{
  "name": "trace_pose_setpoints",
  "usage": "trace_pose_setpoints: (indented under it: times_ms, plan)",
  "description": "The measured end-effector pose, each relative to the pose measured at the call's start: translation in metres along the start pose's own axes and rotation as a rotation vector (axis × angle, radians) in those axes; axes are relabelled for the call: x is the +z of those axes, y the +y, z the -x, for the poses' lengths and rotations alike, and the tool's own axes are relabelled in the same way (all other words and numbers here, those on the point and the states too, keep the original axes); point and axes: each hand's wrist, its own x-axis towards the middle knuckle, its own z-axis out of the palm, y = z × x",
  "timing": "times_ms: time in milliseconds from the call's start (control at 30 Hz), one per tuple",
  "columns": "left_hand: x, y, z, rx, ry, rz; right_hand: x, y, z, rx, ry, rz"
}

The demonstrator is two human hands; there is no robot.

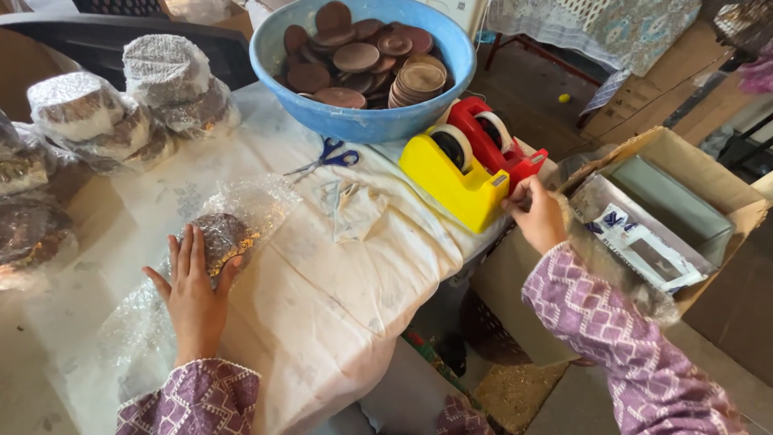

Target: Wrapping small circular items in bubble wrap at a packing station.

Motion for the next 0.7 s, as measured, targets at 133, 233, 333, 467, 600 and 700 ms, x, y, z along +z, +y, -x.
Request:
trace_pose_setpoints:
  times_ms: [133,233,333,467,600,700]
  plan:
    - [0.011,0.001,0.001,-0.006,0.006,-0.026,-0.019,-0.012,0.004,-0.114,0.036,0.114]
    - [0.012,-0.006,0.000,-0.010,0.041,-0.087,-0.035,-0.038,-0.003,-0.142,-0.054,0.442]
    - [0.007,0.000,0.002,-0.035,0.067,-0.058,-0.045,-0.053,-0.009,-0.075,-0.154,0.574]
    - [0.006,0.005,-0.001,-0.047,0.052,-0.076,-0.039,-0.090,-0.006,-0.016,-0.297,0.559]
    - [0.008,0.004,-0.001,-0.039,0.039,-0.094,0.004,-0.123,-0.002,-0.103,-0.540,0.477]
    - [0.007,0.006,-0.001,-0.043,0.034,-0.092,0.045,-0.184,0.013,-0.297,-0.533,0.198]
